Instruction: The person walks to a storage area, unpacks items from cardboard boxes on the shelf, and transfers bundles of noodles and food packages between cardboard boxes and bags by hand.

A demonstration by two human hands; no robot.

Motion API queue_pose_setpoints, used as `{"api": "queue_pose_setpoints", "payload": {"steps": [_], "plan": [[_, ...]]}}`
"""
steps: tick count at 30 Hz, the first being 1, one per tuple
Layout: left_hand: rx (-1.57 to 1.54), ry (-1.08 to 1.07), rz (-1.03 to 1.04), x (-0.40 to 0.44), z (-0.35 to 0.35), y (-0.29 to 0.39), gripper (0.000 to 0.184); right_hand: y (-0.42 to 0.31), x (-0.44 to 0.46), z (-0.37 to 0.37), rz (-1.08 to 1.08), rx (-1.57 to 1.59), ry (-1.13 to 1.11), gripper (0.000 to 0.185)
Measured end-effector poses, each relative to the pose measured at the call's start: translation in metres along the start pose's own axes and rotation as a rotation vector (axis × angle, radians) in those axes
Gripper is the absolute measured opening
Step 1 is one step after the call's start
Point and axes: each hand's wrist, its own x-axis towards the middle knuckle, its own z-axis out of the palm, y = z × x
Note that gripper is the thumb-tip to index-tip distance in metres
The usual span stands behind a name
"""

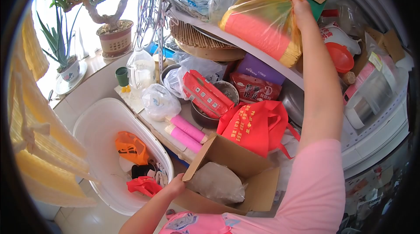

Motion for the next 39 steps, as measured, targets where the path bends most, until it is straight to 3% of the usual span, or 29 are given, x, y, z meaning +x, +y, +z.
{"api": "queue_pose_setpoints", "payload": {"steps": [2, 9, 12, 14, 17, 19, 21, 24, 28, 33, 36, 39], "plan": [[-0.005, -0.015, 0.017, -0.002, -0.002, 0.001, 0.041, -0.021, -0.011, -0.009, 0.073, 0.189, -0.081, 0.029], [0.013, 0.035, 0.035, 0.002, 0.001, -0.007, 0.033, -0.047, -0.023, -0.026, 0.131, 0.271, -0.301, 0.032], [0.026, 0.044, 0.028, 0.000, 0.002, -0.003, 0.033, -0.041, -0.018, -0.031, 0.030, 0.125, -0.252, 0.036], [0.015, 0.039, 0.035, 0.004, 0.004, -0.010, 0.033, -0.036, -0.016, -0.030, -0.025, -0.242, -0.351, 0.043], [0.009, 0.023, 0.044, 0.000, 0.003, -0.005, 0.033, -0.022, -0.015, -0.008, -0.145, -0.309, -0.423, 0.046], [0.010, 0.013, 0.044, 0.001, 0.003, -0.008, 0.034, -0.014, 0.000, -0.001, -0.108, -0.420, -0.485, 0.045], [-0.020, 0.004, 0.050, 0.010, 0.005, -0.022, 0.035, 0.003, 0.019, 0.003, -0.125, -0.808, -0.211, 0.046], [-0.030, -0.058, 0.018, -0.017, -0.005, 0.019, 0.039, 0.015, 0.032, -0.007, -0.016, -0.879, -0.139, 0.051], [-0.003, -0.006, 0.029, 0.000, 0.000, -0.003, 0.039, -0.021, 0.013, 0.010, -0.203, -0.620, -0.026, 0.054], [0.034, -0.015, 0.037, -0.007, -0.003, 0.005, 0.039, -0.047, 0.032, -0.002, -0.319, -0.641, 0.072, 0.051], [0.034, -0.016, 0.042, 0.003, -0.001, -0.005, 0.033, -0.097, 0.028, -0.014, -0.479, -0.578, 0.040, 0.042], [0.003, -0.043, 0.030, 0.022, 0.003, -0.022, 0.031, -0.149, 0.015, -0.012, -0.532, -0.481, 0.194, 0.037]]}}
